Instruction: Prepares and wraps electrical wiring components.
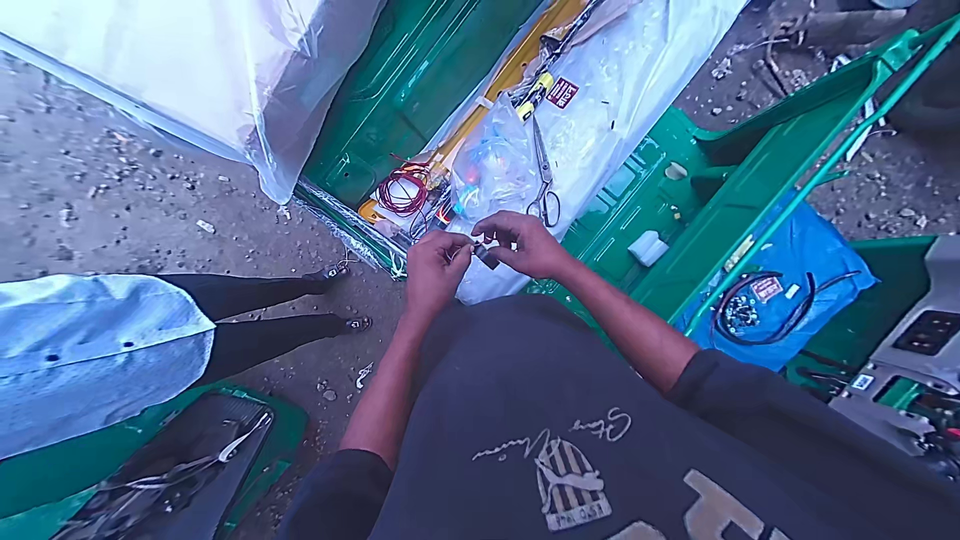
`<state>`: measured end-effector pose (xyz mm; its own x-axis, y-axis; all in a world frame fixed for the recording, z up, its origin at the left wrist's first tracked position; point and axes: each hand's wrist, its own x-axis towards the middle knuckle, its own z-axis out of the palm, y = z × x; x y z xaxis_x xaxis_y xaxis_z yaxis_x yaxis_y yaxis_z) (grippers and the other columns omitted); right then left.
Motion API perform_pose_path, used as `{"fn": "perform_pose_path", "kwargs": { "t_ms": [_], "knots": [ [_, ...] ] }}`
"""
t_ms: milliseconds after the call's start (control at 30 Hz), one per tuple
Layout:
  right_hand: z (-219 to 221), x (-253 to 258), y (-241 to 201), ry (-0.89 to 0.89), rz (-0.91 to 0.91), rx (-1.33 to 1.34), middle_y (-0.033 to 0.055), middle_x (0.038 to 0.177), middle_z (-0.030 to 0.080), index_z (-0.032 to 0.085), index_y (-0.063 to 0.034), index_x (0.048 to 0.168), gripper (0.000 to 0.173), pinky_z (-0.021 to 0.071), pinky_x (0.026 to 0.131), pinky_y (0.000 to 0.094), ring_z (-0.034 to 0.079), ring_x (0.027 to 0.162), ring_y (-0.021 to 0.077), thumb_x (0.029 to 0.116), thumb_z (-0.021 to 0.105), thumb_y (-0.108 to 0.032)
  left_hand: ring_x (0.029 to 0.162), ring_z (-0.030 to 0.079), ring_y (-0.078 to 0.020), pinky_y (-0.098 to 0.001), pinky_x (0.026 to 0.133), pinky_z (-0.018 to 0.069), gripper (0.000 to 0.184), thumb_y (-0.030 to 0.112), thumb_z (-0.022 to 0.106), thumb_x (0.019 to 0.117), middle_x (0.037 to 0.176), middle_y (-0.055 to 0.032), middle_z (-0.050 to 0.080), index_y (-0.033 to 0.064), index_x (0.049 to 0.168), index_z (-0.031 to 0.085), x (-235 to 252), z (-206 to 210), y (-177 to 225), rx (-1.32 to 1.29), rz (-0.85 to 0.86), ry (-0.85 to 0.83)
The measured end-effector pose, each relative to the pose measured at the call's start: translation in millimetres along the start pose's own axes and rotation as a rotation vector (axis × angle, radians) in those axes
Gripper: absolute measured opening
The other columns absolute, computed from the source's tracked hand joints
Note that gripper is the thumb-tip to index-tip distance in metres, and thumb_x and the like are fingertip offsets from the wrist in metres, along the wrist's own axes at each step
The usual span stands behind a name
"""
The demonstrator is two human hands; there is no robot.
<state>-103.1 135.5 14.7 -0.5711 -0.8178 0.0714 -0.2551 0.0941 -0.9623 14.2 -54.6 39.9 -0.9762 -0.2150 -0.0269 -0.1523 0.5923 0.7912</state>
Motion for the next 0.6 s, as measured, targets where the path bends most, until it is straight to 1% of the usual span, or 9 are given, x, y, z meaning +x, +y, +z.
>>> {"fn": "perform_pose_path", "kwargs": {
  "t_ms": [67, 100, 167, 233, 300, 367, 433, 500, 600],
  "knots": [
    [-5, 1, 0, -0.026, -0.070, -0.063, 0.0076, 0.097, 0.067, 0.072, -0.0086, 0.124, 0.039, 0.0502, 0.067, 0.0264, 0.058, 0.076, 0.0112, 0.0858, 0.075, -0.005, 0.064, 0.059, -0.0077, -0.0284, 0.059, 0.0509, 0.011, 0.018, 0.068, 0.0963, 0.084, 0.0011, 0.069, 0.0129, 0.099, 0.077, 0, 1, 1, -0.112, -0.066, -0.050],
    [-6, 1, 0, -0.029, -0.089, -0.045, 0.0066, 0.096, 0.066, 0.074, -0.0107, 0.121, 0.038, 0.0495, 0.069, 0.0261, 0.058, 0.079, 0.0107, 0.0838, 0.077, -0.005, 0.060, 0.057, -0.0087, -0.0293, 0.056, 0.0489, 0.010, 0.017, 0.068, 0.0959, 0.079, 0.0010, 0.069, 0.0118, 0.098, 0.077, 1, 2, 1, -0.185, -0.108, -0.071],
    [-5, 2, 3, -0.021, -0.125, 0.049, 0.0072, 0.097, 0.066, 0.079, -0.0117, 0.112, 0.031, 0.0533, 0.077, 0.0276, 0.061, 0.088, 0.0118, 0.0825, 0.075, -0.003, 0.054, 0.052, -0.0096, -0.0275, 0.050, 0.0435, 0.008, 0.012, 0.070, 0.0956, 0.070, -0.0011, 0.066, 0.0079, 0.096, 0.076, 2, 4, 1, -0.363, -0.178, -0.100],
    [-1, 0, 5, 0.013, -0.141, 0.202, 0.0088, 0.097, 0.067, 0.081, -0.0079, 0.101, 0.023, 0.0550, 0.081, 0.0298, 0.063, 0.092, 0.0139, 0.0831, 0.072, 0.002, 0.052, 0.049, -0.0075, -0.0231, 0.048, 0.0392, 0.007, 0.007, 0.070, 0.0945, 0.072, -0.0032, 0.067, 0.0044, 0.097, 0.077, 1, 7, 1, -0.549, -0.228, -0.106],
    [3, -3, 4, 0.057, -0.119, 0.358, 0.0115, 0.099, 0.066, 0.079, -0.0028, 0.096, 0.018, 0.0575, 0.080, 0.0303, 0.065, 0.090, 0.0155, 0.0834, 0.069, 0.006, 0.050, 0.045, -0.0052, -0.0201, 0.047, 0.0373, 0.007, 0.003, 0.070, 0.0929, 0.073, -0.0037, 0.067, 0.0019, 0.096, 0.076, 1, 10, 3, -0.711, -0.284, -0.098],
    [5, -4, 0, 0.099, -0.076, 0.498, 0.0106, 0.100, 0.063, 0.078, -0.0012, 0.093, 0.017, 0.0581, 0.076, 0.0287, 0.064, 0.087, 0.0144, 0.0816, 0.069, 0.008, 0.050, 0.045, -0.0038, -0.0189, 0.047, 0.0380, 0.007, 0.002, 0.071, 0.0922, 0.073, -0.0032, 0.067, 0.0019, 0.096, 0.076, 0, 12, 4, -0.792, -0.334, -0.089],
    [5, -4, 0, 0.149, -0.031, 0.604, 0.0079, 0.099, 0.061, 0.076, -0.0005, 0.091, 0.018, 0.0574, 0.078, 0.0262, 0.062, 0.088, 0.0123, 0.0795, 0.072, 0.012, 0.050, 0.045, -0.0041, -0.0192, 0.047, 0.0380, 0.007, 0.001, 0.071, 0.0920, 0.073, -0.0037, 0.068, 0.0012, 0.096, 0.076, -1, 16, 3, -0.814, -0.343, -0.088],
    [9, -3, 3, 0.218, 0.018, 0.689, 0.0066, 0.097, 0.064, 0.075, -0.0002, 0.092, 0.019, 0.0574, 0.080, 0.0265, 0.063, 0.089, 0.0119, 0.0779, 0.076, 0.012, 0.053, 0.048, -0.0053, -0.0204, 0.049, 0.0412, 0.007, 0.001, 0.072, 0.0920, 0.075, -0.0044, 0.069, 0.0005, 0.097, 0.076, -4, 15, 1, -0.786, -0.303, -0.091],
    [13, 0, 2, 0.322, 0.180, 0.686, 0.0111, 0.094, 0.073, 0.073, 0.0040, 0.100, 0.018, 0.0609, 0.075, 0.0299, 0.069, 0.083, 0.0135, 0.0824, 0.080, 0.005, 0.065, 0.059, -0.0087, -0.0263, 0.059, 0.0505, 0.009, 0.010, 0.074, 0.0933, 0.087, -0.0015, 0.073, 0.0069, 0.100, 0.078, -6, 13, 2, -0.460, -0.162, -0.075]
  ]
}}
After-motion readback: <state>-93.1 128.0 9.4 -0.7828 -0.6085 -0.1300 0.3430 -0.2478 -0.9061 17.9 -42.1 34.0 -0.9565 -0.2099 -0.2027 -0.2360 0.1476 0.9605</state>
